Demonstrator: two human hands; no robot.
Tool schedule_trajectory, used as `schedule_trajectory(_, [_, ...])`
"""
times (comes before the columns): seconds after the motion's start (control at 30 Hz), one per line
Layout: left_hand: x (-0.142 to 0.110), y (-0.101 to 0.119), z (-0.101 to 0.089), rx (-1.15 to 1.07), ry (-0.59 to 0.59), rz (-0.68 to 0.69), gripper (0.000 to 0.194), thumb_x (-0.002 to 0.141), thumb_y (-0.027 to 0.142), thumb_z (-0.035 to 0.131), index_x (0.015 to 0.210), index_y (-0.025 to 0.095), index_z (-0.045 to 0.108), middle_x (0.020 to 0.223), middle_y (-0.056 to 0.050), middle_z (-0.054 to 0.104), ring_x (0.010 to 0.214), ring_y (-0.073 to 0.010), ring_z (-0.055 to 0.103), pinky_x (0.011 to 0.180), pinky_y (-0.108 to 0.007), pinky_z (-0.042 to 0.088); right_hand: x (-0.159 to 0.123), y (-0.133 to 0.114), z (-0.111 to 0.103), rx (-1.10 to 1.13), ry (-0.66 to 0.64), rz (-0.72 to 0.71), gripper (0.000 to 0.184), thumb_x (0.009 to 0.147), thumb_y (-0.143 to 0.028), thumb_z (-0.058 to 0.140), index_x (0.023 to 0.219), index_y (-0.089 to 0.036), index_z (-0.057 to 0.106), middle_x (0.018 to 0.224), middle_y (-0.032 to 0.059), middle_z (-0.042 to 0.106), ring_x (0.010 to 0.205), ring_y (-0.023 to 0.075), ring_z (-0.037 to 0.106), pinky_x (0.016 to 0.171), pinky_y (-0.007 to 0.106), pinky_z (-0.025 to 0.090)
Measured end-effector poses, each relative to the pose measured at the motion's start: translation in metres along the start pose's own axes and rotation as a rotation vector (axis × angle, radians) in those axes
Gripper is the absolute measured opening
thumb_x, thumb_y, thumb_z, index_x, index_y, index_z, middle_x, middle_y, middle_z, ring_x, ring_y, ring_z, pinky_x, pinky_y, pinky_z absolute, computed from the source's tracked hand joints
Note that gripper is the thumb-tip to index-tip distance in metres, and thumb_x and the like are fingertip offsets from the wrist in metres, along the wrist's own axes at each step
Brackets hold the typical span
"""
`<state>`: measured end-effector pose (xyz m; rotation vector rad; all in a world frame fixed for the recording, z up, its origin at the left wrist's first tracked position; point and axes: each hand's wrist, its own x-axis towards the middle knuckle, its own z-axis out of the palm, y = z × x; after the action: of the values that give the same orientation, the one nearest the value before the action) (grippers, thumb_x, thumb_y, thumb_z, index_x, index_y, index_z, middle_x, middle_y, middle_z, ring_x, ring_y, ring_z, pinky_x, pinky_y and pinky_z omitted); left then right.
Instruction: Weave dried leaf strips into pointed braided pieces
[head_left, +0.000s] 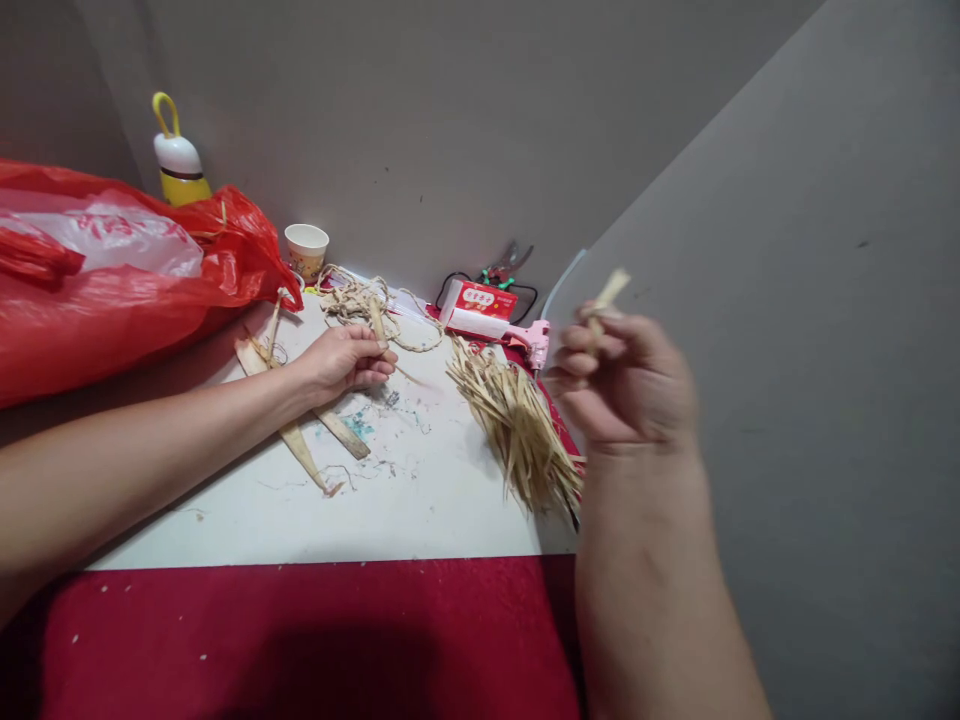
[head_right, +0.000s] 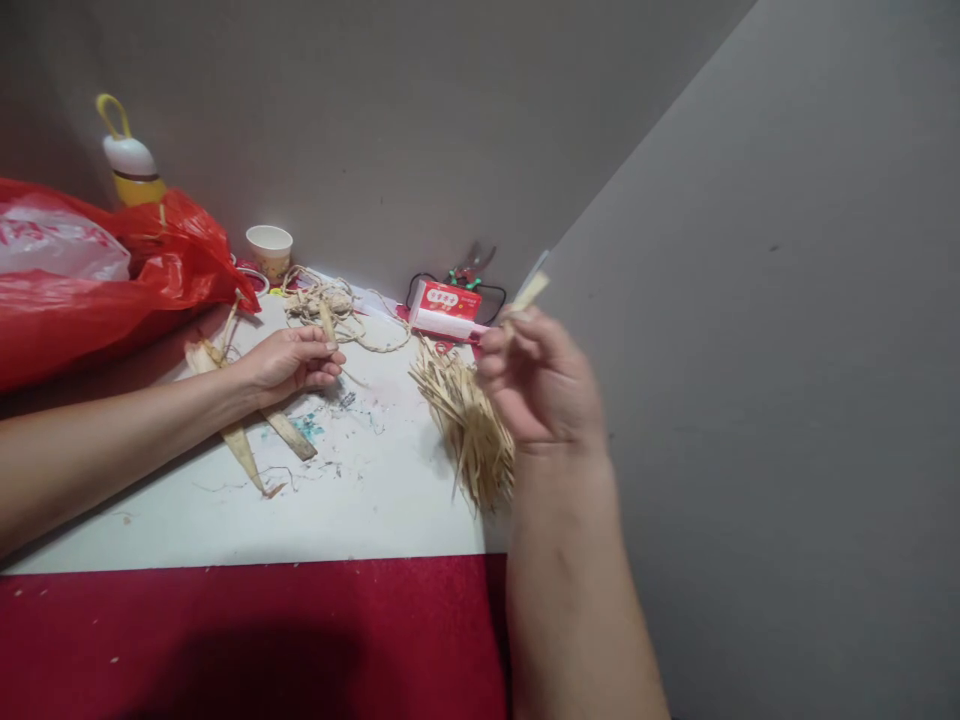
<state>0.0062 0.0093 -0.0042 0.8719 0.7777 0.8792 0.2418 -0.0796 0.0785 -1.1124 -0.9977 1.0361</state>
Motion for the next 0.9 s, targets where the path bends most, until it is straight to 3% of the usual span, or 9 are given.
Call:
schedule_trajectory(0.1, [0.001,-0.001,0.000,0.024,-0.003,-0.006,0.018,0.081,-0.002,0.057,0.074,0.014,0.049,0.068,-0.008,0.069,0.051,-0.0105,0.063,0.050,-0.020,0.053,-0.015,-0.029,-0.016,-0.229,0.132,-0.072,0.010,0.070,-0.026,0.063,0.071,-0.024,0.053,0.058,-0.0021,0.060,0.043,0.0085,0.052,0.039,0.021,0.031])
schedule_trajectory(0.2, [0.000,-0.003,0.000,0.065,-0.043,-0.014,0.017,0.082,0.002,0.059,0.073,0.014,0.051,0.069,-0.008,0.069,0.050,-0.0101,0.063,0.050,-0.020,0.053,-0.019,-0.031,-0.025,-0.545,0.229,-0.028,0.010,0.069,-0.021,0.061,0.066,-0.022,0.051,0.054,0.0012,0.062,0.039,0.0102,0.053,0.038,0.021,0.032])
schedule_trajectory(0.27, [-0.001,-0.004,0.000,0.100,-0.076,-0.014,0.016,0.081,0.005,0.063,0.072,0.013,0.052,0.068,-0.007,0.069,0.050,-0.0099,0.063,0.049,-0.019,0.053,-0.011,-0.018,-0.033,-0.795,0.216,0.072,0.011,0.072,-0.019,0.060,0.064,-0.020,0.051,0.053,0.0031,0.062,0.041,0.0118,0.056,0.040,0.021,0.037])
schedule_trajectory(0.4, [-0.003,-0.004,0.001,0.148,-0.119,-0.031,0.016,0.074,0.008,0.071,0.072,0.013,0.057,0.062,-0.003,0.065,0.051,-0.0101,0.063,0.049,-0.019,0.053,0.012,0.013,-0.052,-1.184,0.070,0.339,0.015,0.076,-0.020,0.059,0.062,-0.016,0.057,0.056,0.0074,0.064,0.047,0.0160,0.061,0.044,0.025,0.045])
schedule_trajectory(0.5, [-0.004,-0.006,0.002,0.147,-0.150,-0.044,0.017,0.070,0.009,0.076,0.070,0.012,0.059,0.060,-0.001,0.062,0.053,-0.0091,0.062,0.051,-0.019,0.053,0.016,0.017,-0.058,-1.326,0.024,0.291,0.013,0.076,-0.026,0.063,0.069,-0.015,0.064,0.062,0.0084,0.067,0.053,0.0177,0.064,0.045,0.025,0.046])
schedule_trajectory(0.6, [-0.003,-0.008,0.002,0.139,-0.181,-0.049,0.017,0.069,0.011,0.078,0.069,0.012,0.061,0.058,0.000,0.060,0.051,-0.0077,0.059,0.051,-0.019,0.052,0.007,0.007,-0.040,-1.258,0.069,0.074,0.017,0.079,-0.032,0.061,0.077,-0.016,0.067,0.070,0.0079,0.069,0.059,0.0171,0.065,0.050,0.025,0.048])
schedule_trajectory(0.7, [-0.004,-0.011,0.002,0.142,-0.218,-0.062,0.017,0.067,0.014,0.079,0.070,0.012,0.062,0.057,0.000,0.060,0.051,-0.0080,0.059,0.051,-0.020,0.052,-0.005,0.006,-0.004,-0.972,0.031,-0.073,0.020,0.080,-0.036,0.062,0.080,-0.016,0.066,0.072,0.0071,0.069,0.059,0.0149,0.065,0.051,0.024,0.049])
schedule_trajectory(0.8, [-0.006,-0.011,0.002,0.166,-0.262,-0.063,0.019,0.066,0.018,0.081,0.071,0.012,0.063,0.058,-0.001,0.062,0.050,-0.0084,0.059,0.052,-0.020,0.052,-0.010,0.023,0.032,-0.741,-0.143,-0.059,0.023,0.077,-0.039,0.066,0.080,-0.016,0.066,0.071,0.0052,0.068,0.055,0.0125,0.062,0.049,0.023,0.048])
schedule_trajectory(0.9, [-0.009,-0.011,0.004,0.215,-0.294,-0.056,0.017,0.067,0.018,0.079,0.070,0.012,0.063,0.057,-0.002,0.063,0.048,-0.0085,0.059,0.051,-0.020,0.051,-0.009,0.045,0.053,-0.663,-0.281,0.018,0.021,0.075,-0.037,0.067,0.079,-0.016,0.065,0.070,0.0026,0.065,0.053,0.0109,0.059,0.048,0.023,0.046])
